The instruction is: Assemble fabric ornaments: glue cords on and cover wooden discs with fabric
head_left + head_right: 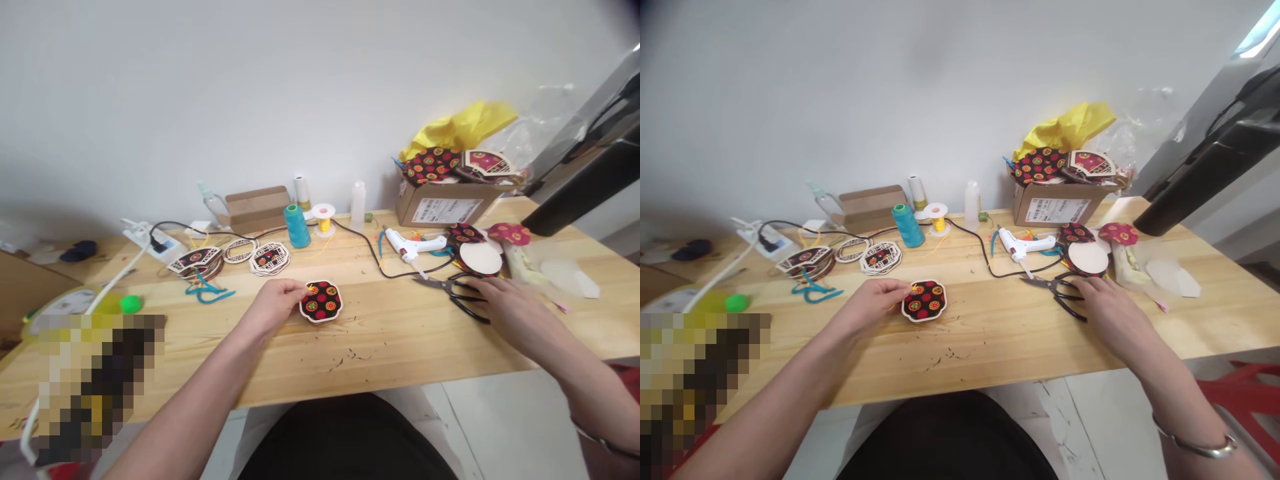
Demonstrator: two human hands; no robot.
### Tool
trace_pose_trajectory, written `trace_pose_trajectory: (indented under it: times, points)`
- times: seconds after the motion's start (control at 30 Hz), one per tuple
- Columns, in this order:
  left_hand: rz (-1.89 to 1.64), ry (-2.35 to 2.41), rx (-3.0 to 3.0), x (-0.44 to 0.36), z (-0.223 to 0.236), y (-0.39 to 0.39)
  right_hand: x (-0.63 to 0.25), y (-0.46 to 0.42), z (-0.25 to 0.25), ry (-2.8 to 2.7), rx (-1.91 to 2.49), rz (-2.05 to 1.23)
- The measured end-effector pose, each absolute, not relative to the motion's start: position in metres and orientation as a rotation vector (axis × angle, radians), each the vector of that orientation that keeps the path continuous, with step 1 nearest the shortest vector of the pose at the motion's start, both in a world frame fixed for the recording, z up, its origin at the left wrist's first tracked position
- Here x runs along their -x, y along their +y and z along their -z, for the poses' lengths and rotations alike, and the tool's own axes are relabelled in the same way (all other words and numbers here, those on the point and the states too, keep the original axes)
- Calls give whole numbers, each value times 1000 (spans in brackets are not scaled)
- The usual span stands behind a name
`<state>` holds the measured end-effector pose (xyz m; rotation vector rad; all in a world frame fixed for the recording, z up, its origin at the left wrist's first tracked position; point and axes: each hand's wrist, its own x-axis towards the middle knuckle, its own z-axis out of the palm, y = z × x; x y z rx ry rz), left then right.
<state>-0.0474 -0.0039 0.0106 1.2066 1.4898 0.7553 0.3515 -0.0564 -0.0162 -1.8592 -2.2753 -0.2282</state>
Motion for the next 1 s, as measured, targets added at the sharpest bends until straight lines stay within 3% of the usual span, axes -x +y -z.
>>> trace_pose_trajectory:
  times: [0.2, 0.63, 1.0]
  points:
    - [-707, 1522, -1322, 44, -12, -14, -301, -62, 5, -2295, 1791, 354]
    - [-905, 1559, -1585, 53, -19, -44, -201, -74, 4, -2357, 1319, -192]
    - [-1140, 1482, -1522, 47, 1, -55, -177, -68, 0, -2102, 1334, -547]
